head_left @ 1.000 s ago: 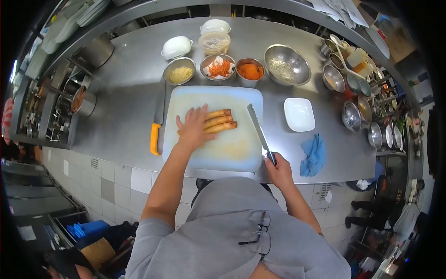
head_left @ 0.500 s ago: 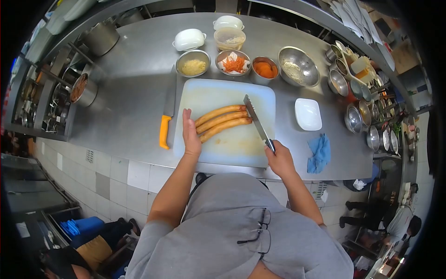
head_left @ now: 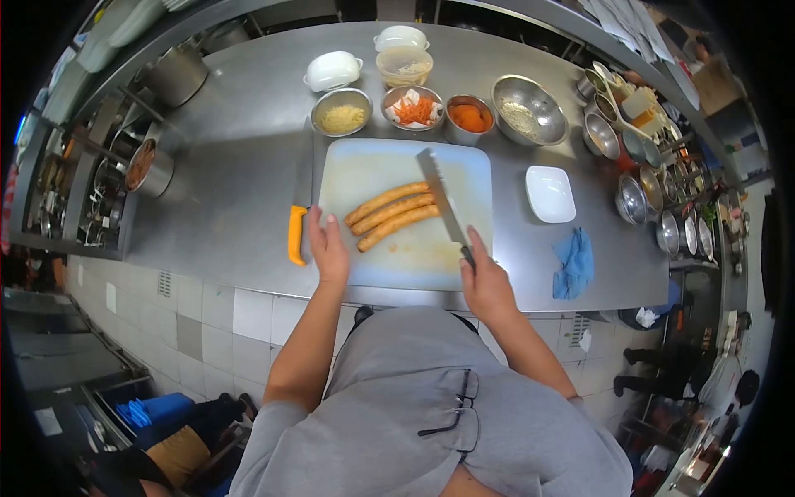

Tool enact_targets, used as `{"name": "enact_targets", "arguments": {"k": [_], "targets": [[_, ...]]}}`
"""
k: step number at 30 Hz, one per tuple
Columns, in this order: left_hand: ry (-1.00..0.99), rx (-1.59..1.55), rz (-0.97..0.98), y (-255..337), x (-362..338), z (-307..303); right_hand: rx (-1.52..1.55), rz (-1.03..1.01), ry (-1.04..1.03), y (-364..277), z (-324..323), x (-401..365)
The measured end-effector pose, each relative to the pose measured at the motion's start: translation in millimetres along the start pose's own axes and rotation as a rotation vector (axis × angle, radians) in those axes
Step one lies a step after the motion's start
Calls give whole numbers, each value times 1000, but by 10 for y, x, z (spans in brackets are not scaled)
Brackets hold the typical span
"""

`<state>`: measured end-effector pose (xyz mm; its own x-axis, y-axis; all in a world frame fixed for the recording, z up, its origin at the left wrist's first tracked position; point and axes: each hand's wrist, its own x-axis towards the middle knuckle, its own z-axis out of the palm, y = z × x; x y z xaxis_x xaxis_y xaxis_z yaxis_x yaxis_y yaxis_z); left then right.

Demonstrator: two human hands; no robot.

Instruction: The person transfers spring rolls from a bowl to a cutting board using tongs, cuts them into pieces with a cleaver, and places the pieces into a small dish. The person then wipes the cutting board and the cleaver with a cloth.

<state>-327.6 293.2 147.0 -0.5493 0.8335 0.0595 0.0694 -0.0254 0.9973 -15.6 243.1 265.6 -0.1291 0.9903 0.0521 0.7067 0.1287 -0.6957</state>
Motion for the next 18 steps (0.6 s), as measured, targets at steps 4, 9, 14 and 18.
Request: {"name": "enact_targets", "arguments": {"k": [4, 9, 14, 18], "targets": [[73, 269, 113, 104, -106, -207, -57, -109, -121, -5, 328, 3], [50, 419, 310, 161, -212, -474, -60, -114, -120, -217, 472, 64], [27, 497, 334, 253, -234, -579, 5, -212, 70, -575, 343, 80], [-30, 555, 408, 304, -171, -533, 23, -229, 101, -373, 627, 131]]}}
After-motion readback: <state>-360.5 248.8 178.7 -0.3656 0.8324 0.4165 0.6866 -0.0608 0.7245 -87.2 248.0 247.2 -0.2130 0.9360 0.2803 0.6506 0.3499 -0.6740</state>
